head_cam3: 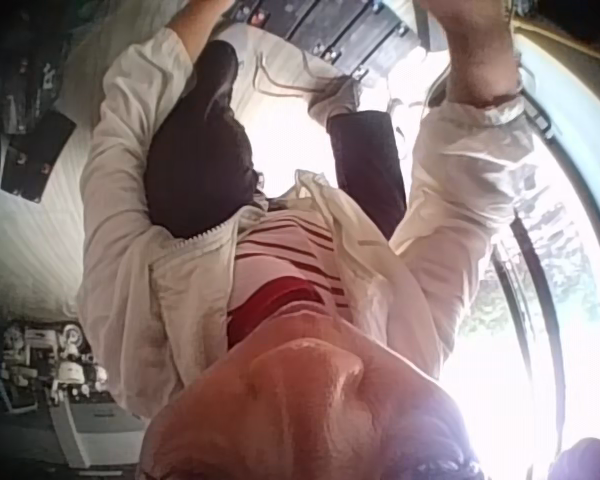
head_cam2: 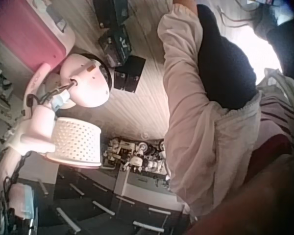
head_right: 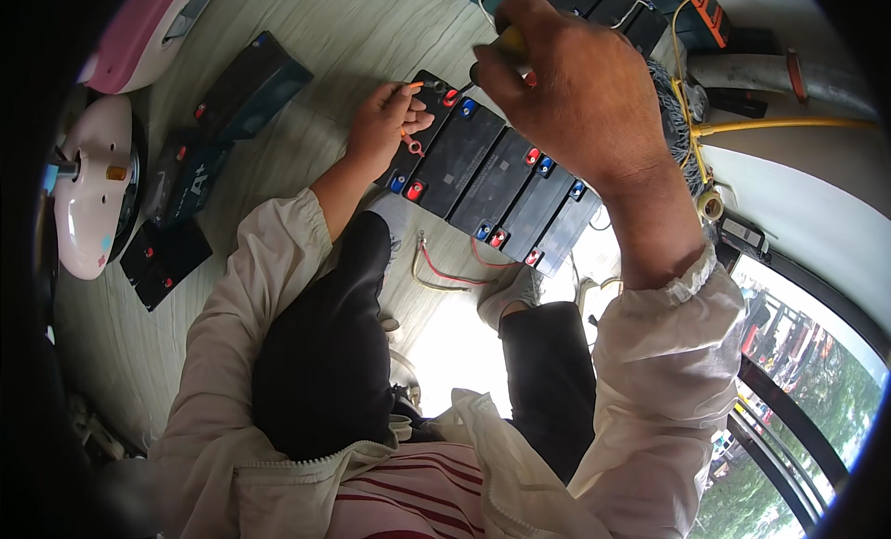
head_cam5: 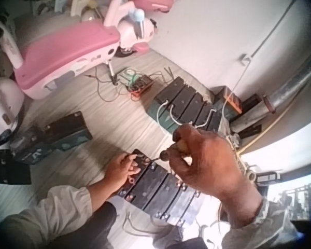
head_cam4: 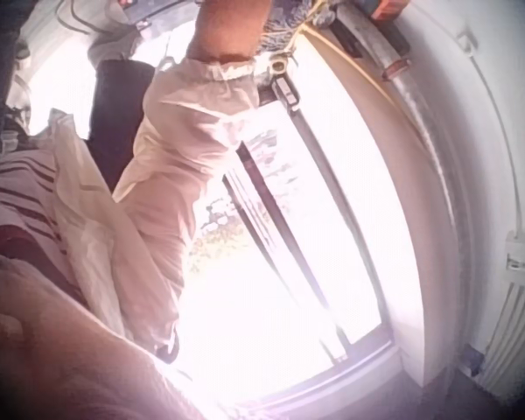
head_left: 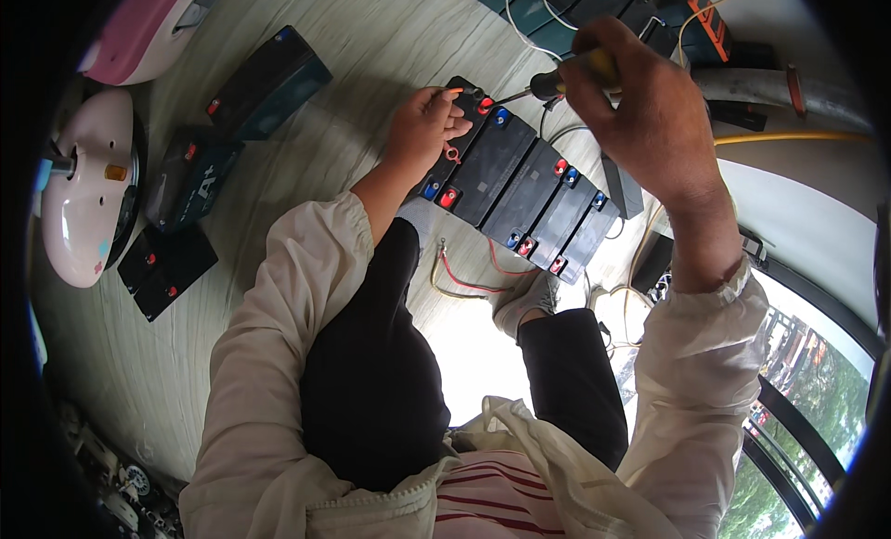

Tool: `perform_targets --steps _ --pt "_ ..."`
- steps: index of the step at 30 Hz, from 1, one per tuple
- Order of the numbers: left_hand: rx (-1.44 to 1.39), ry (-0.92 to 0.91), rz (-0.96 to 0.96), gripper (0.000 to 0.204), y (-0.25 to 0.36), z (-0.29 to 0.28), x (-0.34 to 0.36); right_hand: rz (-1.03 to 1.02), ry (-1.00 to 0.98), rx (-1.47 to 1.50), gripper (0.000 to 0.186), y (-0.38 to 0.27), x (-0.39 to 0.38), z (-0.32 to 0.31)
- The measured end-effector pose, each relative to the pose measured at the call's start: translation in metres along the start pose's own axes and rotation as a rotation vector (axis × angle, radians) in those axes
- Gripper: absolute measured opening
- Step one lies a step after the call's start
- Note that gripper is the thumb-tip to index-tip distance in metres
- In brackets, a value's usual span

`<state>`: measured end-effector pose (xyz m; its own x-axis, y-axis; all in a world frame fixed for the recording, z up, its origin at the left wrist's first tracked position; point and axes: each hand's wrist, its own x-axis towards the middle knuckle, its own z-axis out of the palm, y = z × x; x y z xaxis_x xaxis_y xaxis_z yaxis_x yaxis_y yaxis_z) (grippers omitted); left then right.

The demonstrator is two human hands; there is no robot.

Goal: The person sits on the floor and connects several black batteries in series using red and yellow wires. They use a yellow screwdriver to tighten the terminal screws on each battery connection.

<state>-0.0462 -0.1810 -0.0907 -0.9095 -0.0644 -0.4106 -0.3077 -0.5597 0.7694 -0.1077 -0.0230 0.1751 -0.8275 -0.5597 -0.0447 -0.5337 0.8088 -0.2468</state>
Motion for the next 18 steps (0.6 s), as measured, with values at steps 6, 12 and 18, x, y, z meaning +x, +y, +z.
perform_targets --steps 6,12,18 --pt "0.024 0.011 -0.004 0.03 -0.001 -0.001 0.001 -0.085 0.086 -0.071 0.03 0.008 -0.003 0.006" --pt "0.009 0.002 0.004 0.031 -0.003 -0.002 0.002 -0.237 0.133 -0.065 0.031 0.011 -0.005 0.006" --pt "-0.003 0.0 0.01 0.031 -0.004 -0.003 0.003 0.008 0.003 -0.054 0.033 -0.001 -0.009 0.002"
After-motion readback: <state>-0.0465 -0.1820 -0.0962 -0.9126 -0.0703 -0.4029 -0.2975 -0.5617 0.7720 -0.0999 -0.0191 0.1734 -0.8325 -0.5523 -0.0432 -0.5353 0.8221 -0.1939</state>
